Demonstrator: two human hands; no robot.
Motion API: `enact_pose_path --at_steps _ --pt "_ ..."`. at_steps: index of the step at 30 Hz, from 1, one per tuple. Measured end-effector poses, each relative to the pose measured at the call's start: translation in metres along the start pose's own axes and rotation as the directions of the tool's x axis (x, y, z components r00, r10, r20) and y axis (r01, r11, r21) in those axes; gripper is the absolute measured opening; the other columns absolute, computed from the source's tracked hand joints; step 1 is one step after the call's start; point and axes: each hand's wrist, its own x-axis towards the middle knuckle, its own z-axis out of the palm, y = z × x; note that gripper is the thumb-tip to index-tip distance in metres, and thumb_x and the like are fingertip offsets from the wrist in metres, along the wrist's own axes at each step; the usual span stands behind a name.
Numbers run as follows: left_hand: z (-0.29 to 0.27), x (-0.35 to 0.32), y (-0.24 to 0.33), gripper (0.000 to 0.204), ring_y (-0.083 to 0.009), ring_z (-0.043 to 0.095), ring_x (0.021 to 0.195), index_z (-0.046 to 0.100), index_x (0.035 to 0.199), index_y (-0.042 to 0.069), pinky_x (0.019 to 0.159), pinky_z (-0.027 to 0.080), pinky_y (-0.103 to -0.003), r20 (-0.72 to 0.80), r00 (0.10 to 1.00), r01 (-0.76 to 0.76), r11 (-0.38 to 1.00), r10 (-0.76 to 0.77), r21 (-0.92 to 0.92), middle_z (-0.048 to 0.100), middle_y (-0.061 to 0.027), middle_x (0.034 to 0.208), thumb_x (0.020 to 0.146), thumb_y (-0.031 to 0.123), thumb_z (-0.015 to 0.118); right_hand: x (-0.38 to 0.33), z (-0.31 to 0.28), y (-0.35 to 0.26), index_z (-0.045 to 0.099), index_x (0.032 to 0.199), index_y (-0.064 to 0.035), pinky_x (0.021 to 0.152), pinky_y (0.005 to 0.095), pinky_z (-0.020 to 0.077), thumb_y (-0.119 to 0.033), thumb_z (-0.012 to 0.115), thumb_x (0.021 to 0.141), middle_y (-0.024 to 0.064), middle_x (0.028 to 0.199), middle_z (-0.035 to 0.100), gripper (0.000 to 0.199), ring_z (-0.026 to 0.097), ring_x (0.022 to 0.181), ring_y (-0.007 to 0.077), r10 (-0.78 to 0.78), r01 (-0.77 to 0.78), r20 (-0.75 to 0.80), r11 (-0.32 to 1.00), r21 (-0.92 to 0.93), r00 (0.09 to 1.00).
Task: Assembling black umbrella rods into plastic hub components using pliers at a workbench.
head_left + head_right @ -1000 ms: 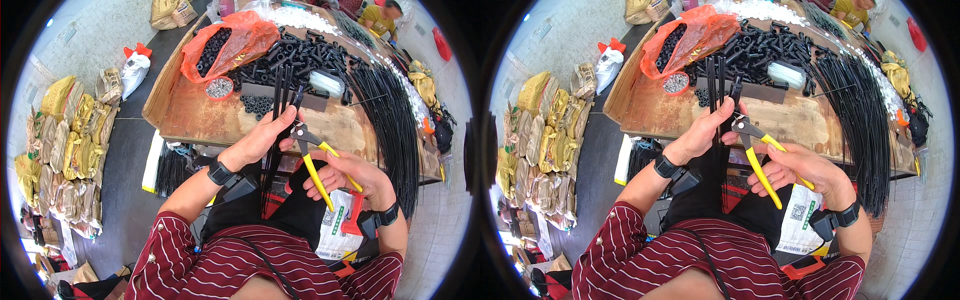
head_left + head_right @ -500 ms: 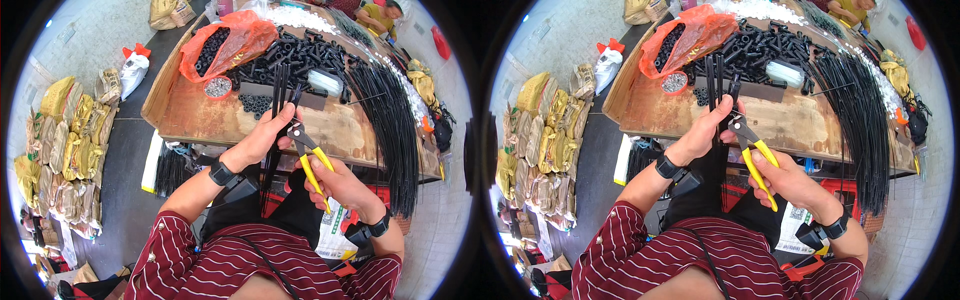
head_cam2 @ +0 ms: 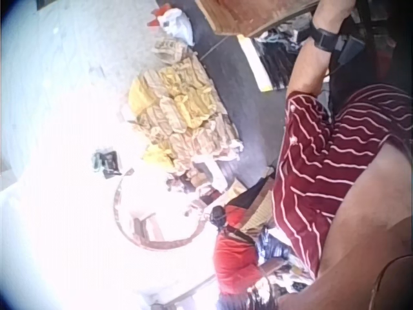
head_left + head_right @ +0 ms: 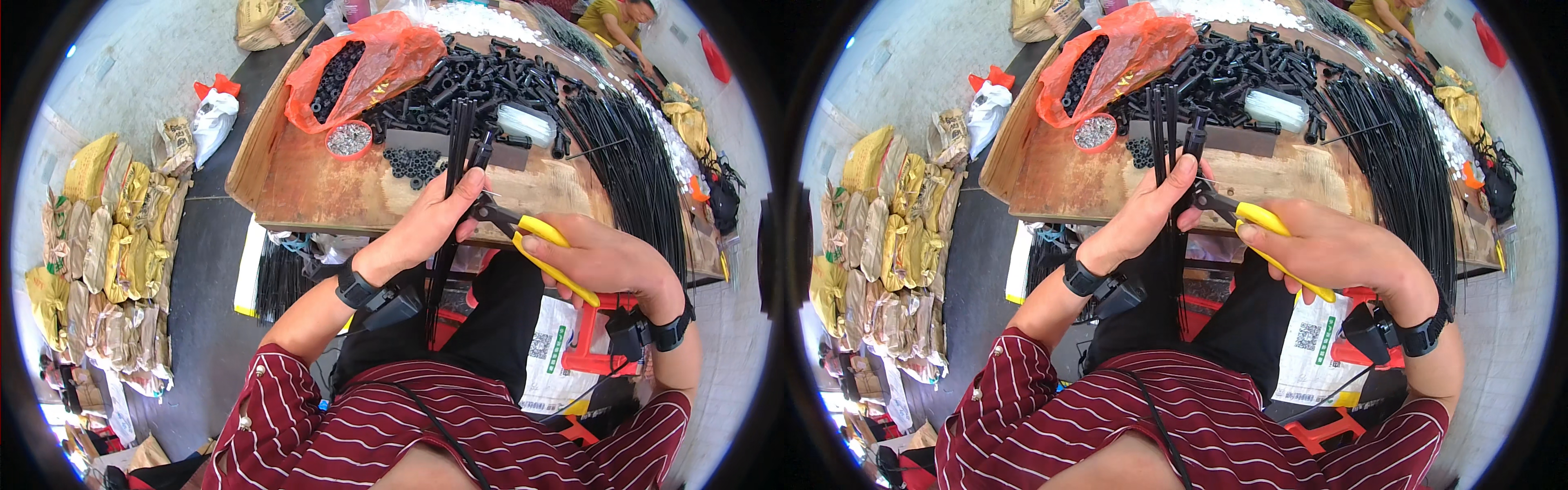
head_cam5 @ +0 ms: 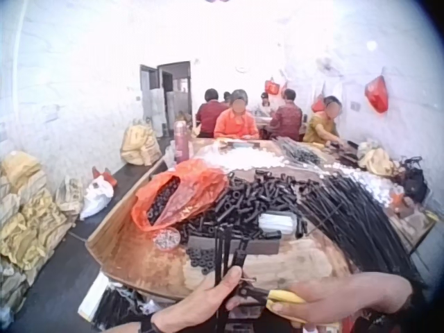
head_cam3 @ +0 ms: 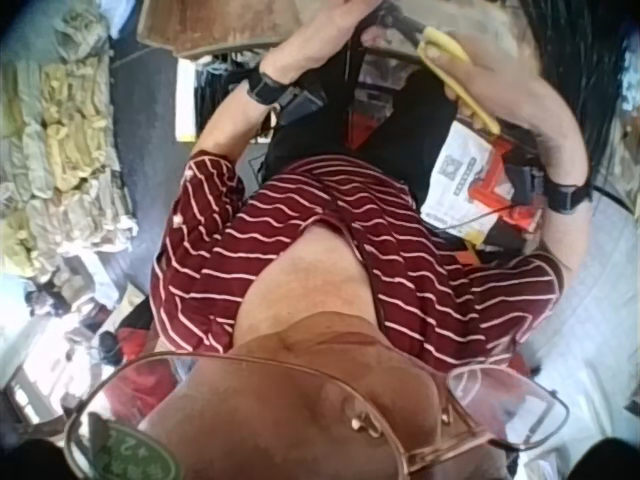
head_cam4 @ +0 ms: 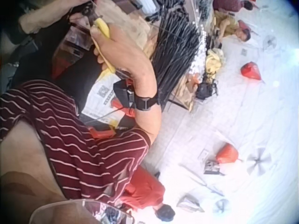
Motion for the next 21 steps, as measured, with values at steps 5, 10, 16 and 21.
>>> enact_pose_path --at_steps 5,10,16,21 --pt "-0.007 0.002 -0.008 0.044 -0.0072 0.040 0.054 0.052 0.102 0.006 0.054 0.035 -0.023 -0.008 1.000 -0.020 0.999 0.020 -0.032 0.048 -0.0001 0.067 0.098 0.048 0.039 0.003 0.009 -0.001 0.051 0.111 -0.0024 0.049 0.0266 0.0497 -0.037 0.042 0.099 0.0073 0.077 0.062 0.038 0.062 0.060 0.0131 0.035 -0.040 -0.062 0.996 -0.082 0.997" --pt "-0.006 0.003 -0.006 0.045 -0.0072 0.040 0.055 0.052 0.108 0.005 0.054 0.036 -0.023 0.070 0.997 -0.003 0.984 0.016 -0.177 0.050 -0.0019 0.072 0.098 0.048 0.039 0.008 0.014 0.039 0.038 0.136 -0.0029 0.066 0.0264 0.0526 -0.040 0.043 0.099 0.0130 0.089 0.065 0.053 0.066 0.072 0.0189 -0.070 0.072 -0.020 0.920 0.386 0.997" --pt "-0.006 0.006 -0.009 0.044 -0.0075 0.041 0.057 0.047 0.116 0.004 0.055 0.036 -0.023 0.114 0.993 -0.001 0.991 0.016 -0.131 0.052 -0.0048 0.079 0.099 0.045 0.040 0.009 0.012 0.047 0.036 0.139 -0.0039 0.072 0.0272 0.0518 -0.038 0.043 0.099 0.0134 0.097 0.064 0.053 0.066 0.080 0.0180 -0.147 0.164 -0.073 0.882 0.442 0.987" --pt "-0.002 0.007 -0.006 0.041 -0.0073 0.041 0.056 0.047 0.114 0.005 0.055 0.036 -0.023 0.095 0.995 -0.040 0.999 0.042 -0.025 0.050 -0.0042 0.079 0.100 0.043 0.039 0.004 0.007 0.040 0.050 0.119 -0.0047 0.064 0.0257 0.0521 -0.039 0.046 0.098 0.0046 0.083 0.059 0.040 0.060 0.068 0.0118 -0.133 0.163 -0.145 0.963 0.215 0.980"
